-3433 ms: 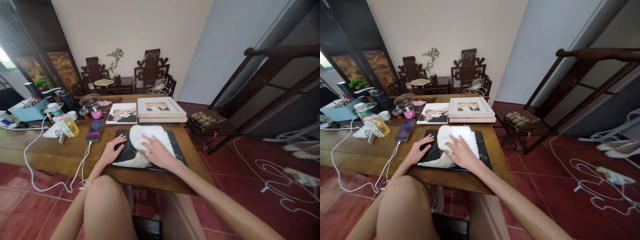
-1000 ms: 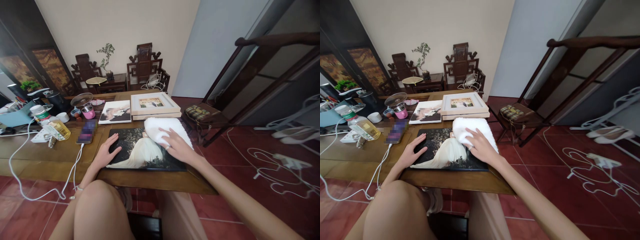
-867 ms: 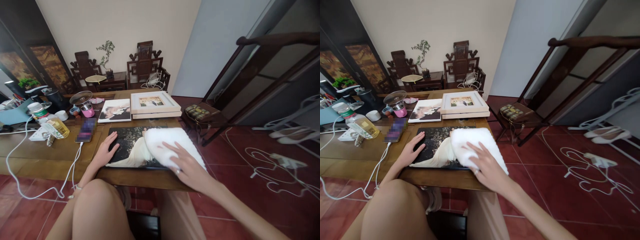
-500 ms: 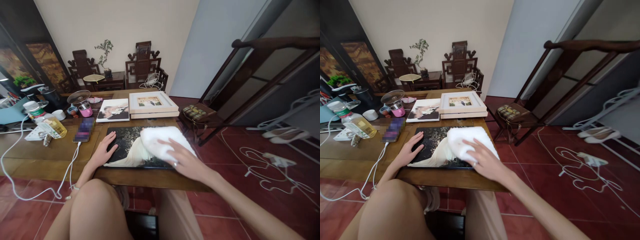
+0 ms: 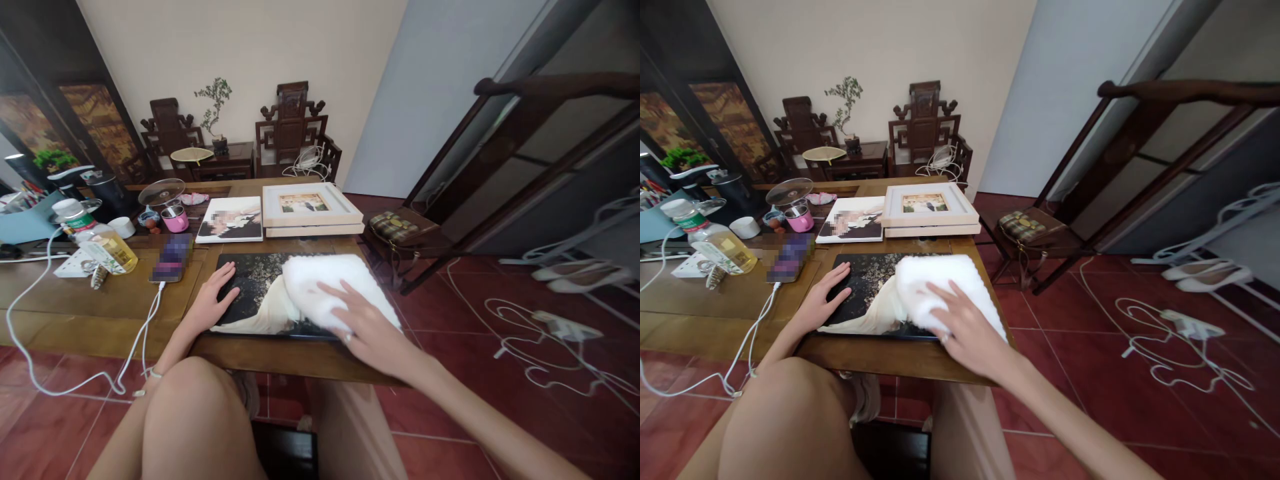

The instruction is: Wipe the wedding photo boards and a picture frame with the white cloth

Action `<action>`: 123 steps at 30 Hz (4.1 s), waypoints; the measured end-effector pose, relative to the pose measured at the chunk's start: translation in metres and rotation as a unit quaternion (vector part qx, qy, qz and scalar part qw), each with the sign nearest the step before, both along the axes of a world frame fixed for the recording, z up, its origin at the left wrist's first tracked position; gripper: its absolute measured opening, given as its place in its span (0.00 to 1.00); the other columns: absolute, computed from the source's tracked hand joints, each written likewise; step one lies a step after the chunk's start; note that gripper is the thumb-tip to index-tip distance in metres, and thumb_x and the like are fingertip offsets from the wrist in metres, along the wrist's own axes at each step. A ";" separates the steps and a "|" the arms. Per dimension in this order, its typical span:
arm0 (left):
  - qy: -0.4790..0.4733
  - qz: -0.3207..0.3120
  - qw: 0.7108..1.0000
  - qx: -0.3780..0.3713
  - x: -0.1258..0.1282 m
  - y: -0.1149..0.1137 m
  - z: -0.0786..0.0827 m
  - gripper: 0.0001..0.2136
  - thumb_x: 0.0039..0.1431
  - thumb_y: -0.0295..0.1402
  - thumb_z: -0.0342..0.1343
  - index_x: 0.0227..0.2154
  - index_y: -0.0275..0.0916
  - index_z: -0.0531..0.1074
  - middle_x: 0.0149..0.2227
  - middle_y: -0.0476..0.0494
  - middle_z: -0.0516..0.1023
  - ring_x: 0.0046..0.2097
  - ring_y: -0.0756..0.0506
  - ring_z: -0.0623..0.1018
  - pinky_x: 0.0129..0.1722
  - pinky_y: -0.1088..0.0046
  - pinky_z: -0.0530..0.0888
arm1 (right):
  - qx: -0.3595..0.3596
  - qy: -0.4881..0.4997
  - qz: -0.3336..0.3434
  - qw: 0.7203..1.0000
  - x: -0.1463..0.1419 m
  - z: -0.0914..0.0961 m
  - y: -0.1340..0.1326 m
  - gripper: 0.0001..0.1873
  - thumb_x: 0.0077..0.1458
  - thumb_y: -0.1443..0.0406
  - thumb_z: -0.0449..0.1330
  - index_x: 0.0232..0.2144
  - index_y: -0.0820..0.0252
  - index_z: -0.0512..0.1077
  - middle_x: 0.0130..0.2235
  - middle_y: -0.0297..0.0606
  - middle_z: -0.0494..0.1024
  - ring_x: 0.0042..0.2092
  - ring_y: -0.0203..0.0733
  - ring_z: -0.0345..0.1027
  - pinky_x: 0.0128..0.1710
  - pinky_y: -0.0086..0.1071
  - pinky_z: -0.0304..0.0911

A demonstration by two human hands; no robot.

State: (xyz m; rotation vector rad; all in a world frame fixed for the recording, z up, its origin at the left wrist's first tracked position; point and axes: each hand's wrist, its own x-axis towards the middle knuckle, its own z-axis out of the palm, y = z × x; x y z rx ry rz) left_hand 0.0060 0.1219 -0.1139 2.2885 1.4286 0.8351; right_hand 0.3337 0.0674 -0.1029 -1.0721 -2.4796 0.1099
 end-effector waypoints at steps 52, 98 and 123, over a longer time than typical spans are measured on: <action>0.001 -0.008 1.000 -0.004 -0.002 -0.003 0.002 0.22 0.64 0.40 0.48 0.58 0.39 0.65 0.64 0.38 0.61 0.66 0.40 0.60 0.64 0.53 0.57 | -0.074 -0.035 0.134 0.988 -0.068 0.008 -0.044 0.18 0.42 0.74 0.54 0.36 0.59 0.75 0.65 0.43 0.57 0.68 0.56 0.38 0.63 0.64 0.33; -0.018 -0.026 0.999 0.006 -0.010 0.001 -0.005 0.20 0.66 0.36 0.43 0.57 0.38 0.66 0.64 0.38 0.62 0.66 0.40 0.60 0.64 0.52 0.57 | -0.135 -0.059 0.105 0.984 -0.094 0.033 -0.045 0.18 0.46 0.74 0.54 0.40 0.57 0.73 0.66 0.39 0.56 0.68 0.51 0.37 0.63 0.63 0.32; -0.078 -0.019 0.996 0.041 -0.006 -0.013 0.007 0.21 0.67 0.40 0.43 0.59 0.39 0.65 0.64 0.40 0.61 0.66 0.43 0.59 0.65 0.58 0.57 | -0.109 -0.065 0.185 0.974 -0.072 0.028 -0.044 0.16 0.47 0.73 0.53 0.39 0.57 0.73 0.64 0.35 0.61 0.68 0.44 0.40 0.66 0.53 0.30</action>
